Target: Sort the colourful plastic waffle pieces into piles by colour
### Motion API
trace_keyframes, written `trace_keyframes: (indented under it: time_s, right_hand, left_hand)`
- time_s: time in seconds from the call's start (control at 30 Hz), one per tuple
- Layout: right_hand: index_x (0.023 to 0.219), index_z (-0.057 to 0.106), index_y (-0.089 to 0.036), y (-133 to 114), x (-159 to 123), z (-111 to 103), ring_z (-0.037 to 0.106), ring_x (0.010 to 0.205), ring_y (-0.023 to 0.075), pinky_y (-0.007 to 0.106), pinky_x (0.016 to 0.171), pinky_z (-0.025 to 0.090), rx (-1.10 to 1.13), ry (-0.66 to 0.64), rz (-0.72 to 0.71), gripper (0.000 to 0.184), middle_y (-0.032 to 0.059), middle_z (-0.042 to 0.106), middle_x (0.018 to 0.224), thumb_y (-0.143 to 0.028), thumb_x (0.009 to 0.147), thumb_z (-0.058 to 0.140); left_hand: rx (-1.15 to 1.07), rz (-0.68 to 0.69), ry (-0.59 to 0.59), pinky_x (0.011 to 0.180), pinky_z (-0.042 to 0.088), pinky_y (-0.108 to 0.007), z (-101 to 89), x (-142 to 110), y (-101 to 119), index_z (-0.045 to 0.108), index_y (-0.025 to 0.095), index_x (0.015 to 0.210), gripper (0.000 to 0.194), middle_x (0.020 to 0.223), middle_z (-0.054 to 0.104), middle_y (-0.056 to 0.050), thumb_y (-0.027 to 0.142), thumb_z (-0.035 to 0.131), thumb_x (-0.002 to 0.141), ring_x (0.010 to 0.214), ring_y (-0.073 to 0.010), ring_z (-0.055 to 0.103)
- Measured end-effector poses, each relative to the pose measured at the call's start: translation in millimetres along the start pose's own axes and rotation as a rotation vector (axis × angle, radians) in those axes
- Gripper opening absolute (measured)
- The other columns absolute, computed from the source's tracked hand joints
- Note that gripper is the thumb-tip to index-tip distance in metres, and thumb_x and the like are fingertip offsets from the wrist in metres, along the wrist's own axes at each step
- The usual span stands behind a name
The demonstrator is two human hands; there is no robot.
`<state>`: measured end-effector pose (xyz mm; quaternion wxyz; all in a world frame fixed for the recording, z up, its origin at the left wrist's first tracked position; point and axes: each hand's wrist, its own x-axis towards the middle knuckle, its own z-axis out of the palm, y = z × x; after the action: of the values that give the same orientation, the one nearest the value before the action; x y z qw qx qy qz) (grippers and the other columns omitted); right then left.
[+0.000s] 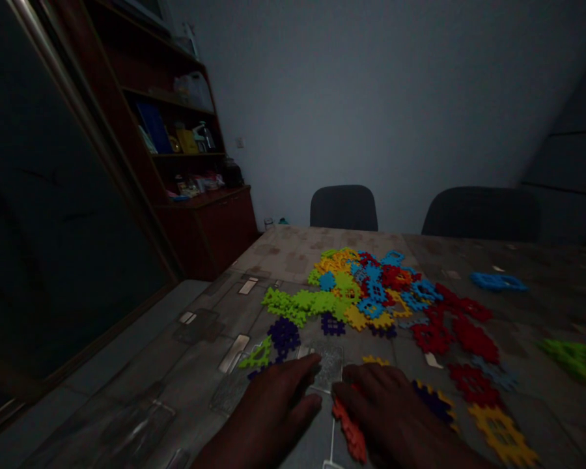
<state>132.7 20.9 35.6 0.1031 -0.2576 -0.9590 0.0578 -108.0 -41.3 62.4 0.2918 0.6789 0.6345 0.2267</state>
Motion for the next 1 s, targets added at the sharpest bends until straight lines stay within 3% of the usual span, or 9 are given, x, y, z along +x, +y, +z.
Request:
trace_keyframes:
  time_s: [0.17, 0.3, 0.4, 0.57, 0.7, 0.77, 0.9, 1.0]
  right_hand:
    - [0.121, 0.063, -0.028, -1.4, 5.9, 2.0, 0.067, 0.107, 0.0276, 0.041, 0.091, 0.049, -0.018, 0.003, -0.11, 0.029, 0.0062, 0.071, 0.122, -0.024, 0.095, 0.072]
    - [0.132, 0.059, -0.032, 1.5, 9.3, -5.5, 0.065, 0.11, 0.0281, 0.047, 0.099, 0.046, -0.037, 0.056, -0.161, 0.037, 0.0068, 0.071, 0.122, -0.027, 0.097, 0.071]
    - [0.137, 0.057, -0.031, -0.7, 12.7, -16.0, 0.065, 0.109, 0.0276, 0.046, 0.1, 0.046, 0.012, 0.005, -0.168, 0.043, 0.0061, 0.071, 0.117, -0.025, 0.097, 0.071]
    - [0.107, 0.067, -0.025, -1.4, 14.1, -12.2, 0.065, 0.099, 0.0247, 0.049, 0.103, 0.044, 0.074, -0.007, -0.139, 0.014, 0.0034, 0.07, 0.105, -0.025, 0.094, 0.071]
    - [0.103, 0.067, -0.024, 3.2, 11.4, -5.9, 0.065, 0.095, 0.0241, 0.051, 0.104, 0.043, 0.076, 0.043, -0.111, 0.008, 0.0031, 0.071, 0.099, -0.025, 0.095, 0.069]
    - [0.105, 0.067, -0.024, 5.0, 9.5, -8.3, 0.066, 0.096, 0.0246, 0.053, 0.106, 0.042, 0.074, 0.049, -0.1, 0.012, 0.0039, 0.071, 0.099, -0.022, 0.093, 0.069]
    - [0.116, 0.066, -0.024, 10.2, 5.6, -13.0, 0.065, 0.103, 0.0267, 0.056, 0.109, 0.039, 0.09, -0.034, -0.049, 0.034, 0.0058, 0.072, 0.108, -0.013, 0.084, 0.069]
    - [0.119, 0.065, -0.025, 16.4, 3.7, -10.6, 0.063, 0.109, 0.0287, 0.058, 0.111, 0.035, 0.106, -0.054, -0.023, 0.043, 0.0055, 0.072, 0.113, -0.011, 0.078, 0.07]
  left_hand:
    - [0.085, 0.012, 0.002, 0.112, 0.048, -0.051, 0.2, 0.3, -2.6, 0.061, 0.026, 0.146, 0.052, 0.145, 0.066, -0.011, 0.026, 0.065, 0.093, 0.13, -0.032, 0.063]
    - [0.108, 0.05, 0.013, 0.11, 0.051, -0.048, 3.4, 1.1, -8.6, 0.064, 0.028, 0.142, 0.048, 0.141, 0.069, -0.009, 0.026, 0.067, 0.094, 0.127, -0.0313, 0.066]
    - [0.099, 0.065, 0.026, 0.109, 0.051, -0.048, 5.8, 1.0, -12.0, 0.064, 0.029, 0.141, 0.044, 0.139, 0.07, -0.008, 0.03, 0.065, 0.097, 0.125, -0.0303, 0.067]
    - [0.097, 0.04, -0.004, 0.11, 0.049, -0.047, 3.4, 1.3, -10.7, 0.064, 0.028, 0.141, 0.047, 0.139, 0.07, -0.008, 0.026, 0.064, 0.094, 0.127, -0.03, 0.065]
    - [0.108, 0.048, -0.022, 0.109, 0.048, -0.044, -1.6, 2.2, -3.8, 0.065, 0.029, 0.139, 0.047, 0.139, 0.07, -0.007, 0.021, 0.064, 0.093, 0.126, -0.0288, 0.064]
    - [0.124, 0.052, -0.046, 0.101, 0.05, -0.04, -3.6, 2.6, 2.7, 0.071, 0.026, 0.128, 0.037, 0.128, 0.074, -0.006, 0.019, 0.065, 0.092, 0.117, -0.0275, 0.067]
    - [0.146, 0.055, -0.134, 0.074, 0.045, -0.028, -3.0, 4.5, 18.8, 0.075, 0.019, 0.087, 0.013, 0.09, 0.076, -0.002, 0.011, 0.066, 0.087, 0.084, -0.02, 0.07]
    - [0.13, 0.077, -0.158, 0.067, 0.039, -0.025, 4.1, 6.2, 23.6, 0.073, 0.018, 0.08, 0.011, 0.083, 0.073, -0.001, 0.009, 0.069, 0.086, 0.076, -0.0168, 0.066]
